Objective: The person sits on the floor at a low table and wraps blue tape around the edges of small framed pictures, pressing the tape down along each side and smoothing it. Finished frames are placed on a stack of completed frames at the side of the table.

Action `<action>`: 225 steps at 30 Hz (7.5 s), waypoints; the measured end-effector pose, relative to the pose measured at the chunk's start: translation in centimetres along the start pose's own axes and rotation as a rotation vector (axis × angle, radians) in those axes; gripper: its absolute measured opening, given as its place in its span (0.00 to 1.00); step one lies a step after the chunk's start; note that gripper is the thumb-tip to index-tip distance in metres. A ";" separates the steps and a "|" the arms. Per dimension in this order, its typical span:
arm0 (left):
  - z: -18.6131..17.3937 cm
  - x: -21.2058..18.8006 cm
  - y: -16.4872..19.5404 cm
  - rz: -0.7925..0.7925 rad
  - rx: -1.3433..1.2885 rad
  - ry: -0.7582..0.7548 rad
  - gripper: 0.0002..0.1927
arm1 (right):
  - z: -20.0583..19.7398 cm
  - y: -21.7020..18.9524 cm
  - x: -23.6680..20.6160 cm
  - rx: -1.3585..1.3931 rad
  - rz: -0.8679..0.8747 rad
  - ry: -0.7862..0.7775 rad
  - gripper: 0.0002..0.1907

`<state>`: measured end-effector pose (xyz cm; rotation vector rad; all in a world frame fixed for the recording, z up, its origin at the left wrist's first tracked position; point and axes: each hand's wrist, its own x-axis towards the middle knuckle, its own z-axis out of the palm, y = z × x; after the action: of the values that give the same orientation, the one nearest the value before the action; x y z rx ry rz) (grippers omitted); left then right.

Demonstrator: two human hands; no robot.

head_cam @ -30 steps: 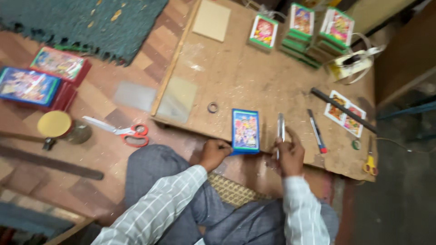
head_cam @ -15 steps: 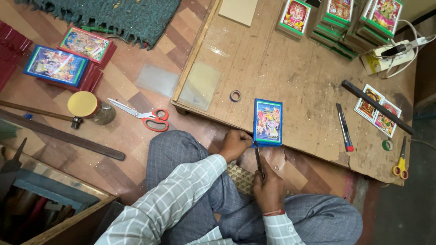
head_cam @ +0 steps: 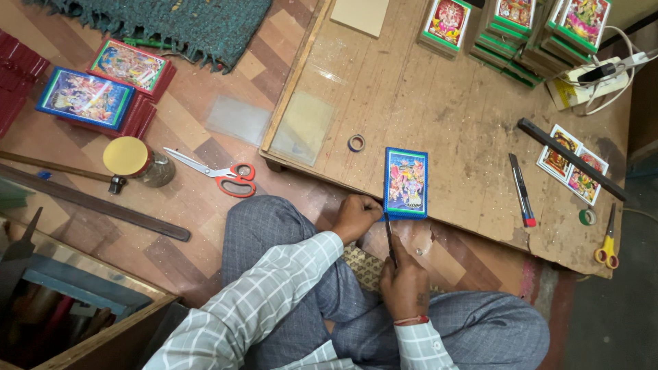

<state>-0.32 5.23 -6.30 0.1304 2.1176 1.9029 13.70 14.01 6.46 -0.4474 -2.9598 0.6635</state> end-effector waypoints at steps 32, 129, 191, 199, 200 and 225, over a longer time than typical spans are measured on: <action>-5.8 1.1 9.4 0.541 0.704 0.405 0.34 | 5.2 1.5 8.5 -0.153 -0.150 0.500 0.19; 1.9 2.3 12.4 0.174 -0.548 0.024 0.06 | -9.3 4.6 17.0 0.776 -0.099 -0.216 0.07; 2.5 2.6 13.9 0.135 -0.639 0.070 0.07 | -7.2 0.7 0.6 0.079 -0.223 0.638 0.19; 2.5 2.5 13.9 0.128 -0.646 0.056 0.07 | -7.7 0.3 1.0 0.061 -0.240 0.628 0.19; 2.4 2.4 13.8 0.138 -0.650 0.046 0.07 | -7.9 0.2 1.3 0.057 -0.247 0.623 0.18; 3.6 1.2 14.1 0.171 -0.664 0.188 0.07 | -6.7 -1.1 0.5 0.069 -0.216 0.633 0.18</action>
<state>-2.28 10.72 7.09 -0.0121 1.4936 2.6997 13.87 15.95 13.02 -0.2607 -2.3354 0.4828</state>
